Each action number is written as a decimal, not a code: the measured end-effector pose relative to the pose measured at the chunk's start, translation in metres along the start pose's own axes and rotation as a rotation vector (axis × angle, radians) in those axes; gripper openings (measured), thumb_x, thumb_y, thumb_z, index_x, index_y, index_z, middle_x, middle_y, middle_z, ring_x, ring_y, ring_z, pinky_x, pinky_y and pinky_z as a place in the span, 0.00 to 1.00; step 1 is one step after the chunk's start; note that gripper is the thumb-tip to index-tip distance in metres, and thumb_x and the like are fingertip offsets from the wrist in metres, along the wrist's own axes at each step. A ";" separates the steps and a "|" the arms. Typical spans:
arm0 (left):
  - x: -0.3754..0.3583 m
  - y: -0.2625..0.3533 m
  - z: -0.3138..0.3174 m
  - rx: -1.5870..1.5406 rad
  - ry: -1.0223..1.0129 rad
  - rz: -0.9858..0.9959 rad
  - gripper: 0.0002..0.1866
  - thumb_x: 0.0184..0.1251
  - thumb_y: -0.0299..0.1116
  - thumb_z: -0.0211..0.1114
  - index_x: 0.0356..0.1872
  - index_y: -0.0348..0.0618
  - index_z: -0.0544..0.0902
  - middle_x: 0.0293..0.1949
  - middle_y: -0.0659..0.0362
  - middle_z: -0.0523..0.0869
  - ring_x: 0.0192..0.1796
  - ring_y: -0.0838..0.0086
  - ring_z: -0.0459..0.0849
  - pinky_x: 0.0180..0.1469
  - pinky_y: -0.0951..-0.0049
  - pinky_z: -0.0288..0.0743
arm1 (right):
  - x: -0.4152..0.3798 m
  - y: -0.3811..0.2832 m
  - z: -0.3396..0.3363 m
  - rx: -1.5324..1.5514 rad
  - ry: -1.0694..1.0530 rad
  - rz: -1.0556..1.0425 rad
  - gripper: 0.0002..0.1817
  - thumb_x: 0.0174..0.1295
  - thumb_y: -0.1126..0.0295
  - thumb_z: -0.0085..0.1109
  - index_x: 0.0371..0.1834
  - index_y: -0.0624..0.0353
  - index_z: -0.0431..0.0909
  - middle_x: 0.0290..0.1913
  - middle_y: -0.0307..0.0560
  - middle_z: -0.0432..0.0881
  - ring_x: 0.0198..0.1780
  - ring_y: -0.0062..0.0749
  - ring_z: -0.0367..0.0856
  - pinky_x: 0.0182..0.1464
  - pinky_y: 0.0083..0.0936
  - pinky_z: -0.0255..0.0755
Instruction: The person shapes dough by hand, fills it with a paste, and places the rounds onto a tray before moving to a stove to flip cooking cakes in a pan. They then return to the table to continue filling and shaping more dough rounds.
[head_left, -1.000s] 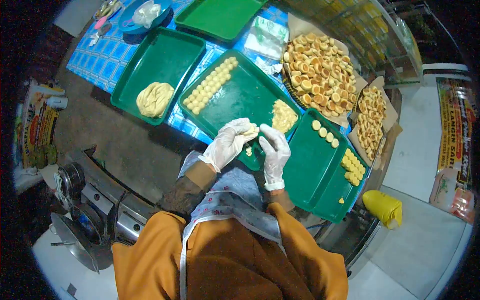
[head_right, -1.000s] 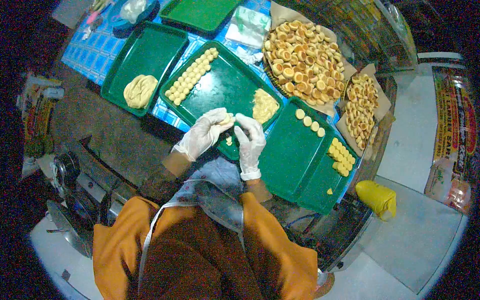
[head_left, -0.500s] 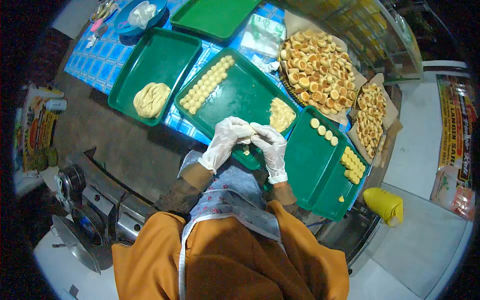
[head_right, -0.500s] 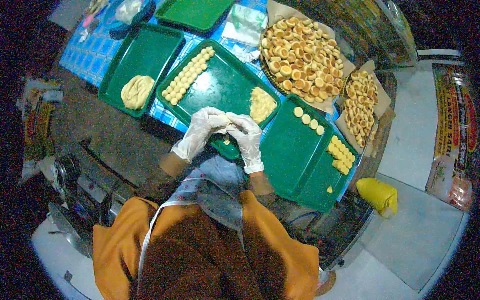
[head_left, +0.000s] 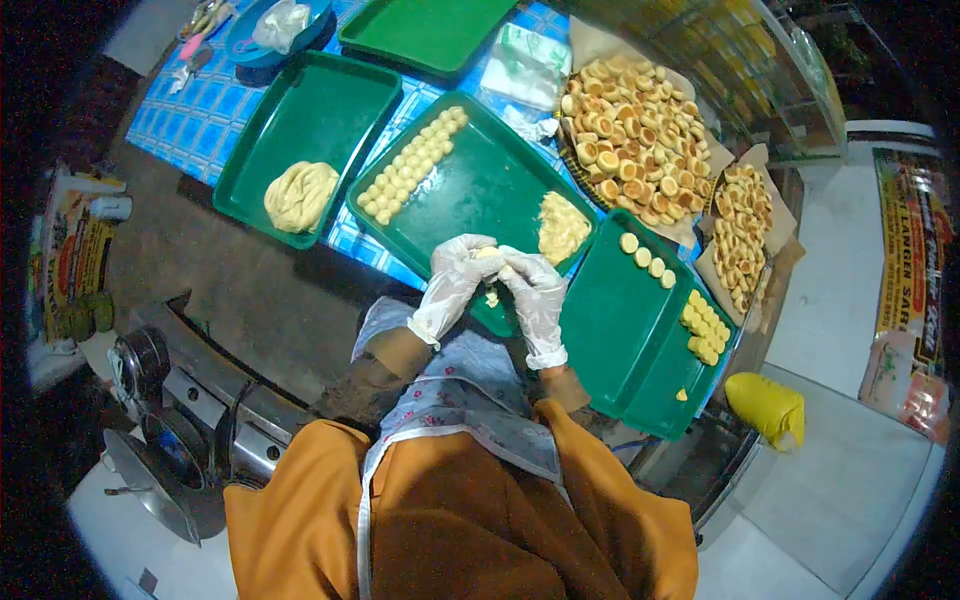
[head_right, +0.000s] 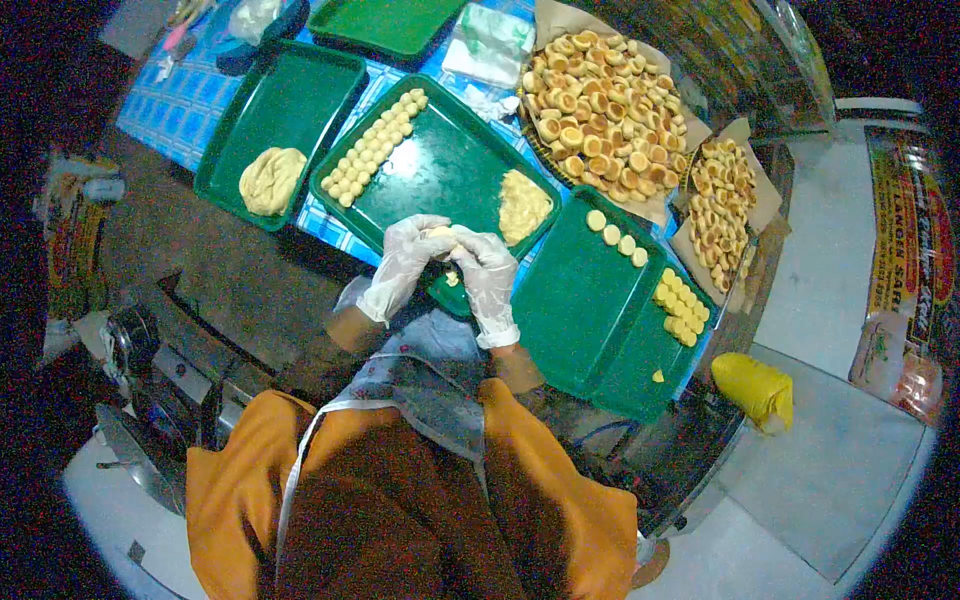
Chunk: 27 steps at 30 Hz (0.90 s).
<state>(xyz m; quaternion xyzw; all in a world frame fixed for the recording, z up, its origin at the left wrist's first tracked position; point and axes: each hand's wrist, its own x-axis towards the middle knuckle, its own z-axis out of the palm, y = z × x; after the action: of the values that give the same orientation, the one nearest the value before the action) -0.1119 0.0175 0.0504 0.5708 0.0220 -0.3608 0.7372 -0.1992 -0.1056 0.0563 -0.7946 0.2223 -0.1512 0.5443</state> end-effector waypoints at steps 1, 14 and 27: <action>0.001 -0.002 -0.001 0.008 -0.002 -0.002 0.19 0.61 0.29 0.73 0.50 0.30 0.83 0.39 0.57 0.88 0.39 0.78 0.85 0.43 0.78 0.79 | 0.001 0.001 -0.001 -0.100 -0.002 -0.075 0.11 0.57 0.78 0.68 0.44 0.60 0.88 0.43 0.47 0.88 0.45 0.34 0.86 0.48 0.27 0.79; 0.015 -0.033 -0.014 0.285 0.089 0.222 0.19 0.58 0.26 0.73 0.51 0.32 0.84 0.36 0.57 0.88 0.35 0.77 0.85 0.38 0.77 0.79 | 0.010 -0.011 -0.004 0.658 -0.064 0.435 0.05 0.55 0.79 0.69 0.34 0.67 0.86 0.31 0.45 0.87 0.27 0.25 0.82 0.32 0.22 0.75; 0.009 0.007 -0.041 -0.515 -0.067 -0.225 0.18 0.69 0.24 0.66 0.58 0.29 0.77 0.50 0.50 0.84 0.50 0.62 0.88 0.52 0.68 0.87 | -0.021 0.046 0.020 -0.736 -0.153 -0.057 0.07 0.58 0.75 0.58 0.30 0.55 0.87 0.35 0.53 0.88 0.41 0.47 0.86 0.46 0.38 0.79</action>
<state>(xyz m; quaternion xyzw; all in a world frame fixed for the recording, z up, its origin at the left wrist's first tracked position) -0.0855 0.0484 0.0383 0.3462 0.1519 -0.4414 0.8137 -0.2166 -0.0930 0.0060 -0.9519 0.1984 -0.0165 0.2330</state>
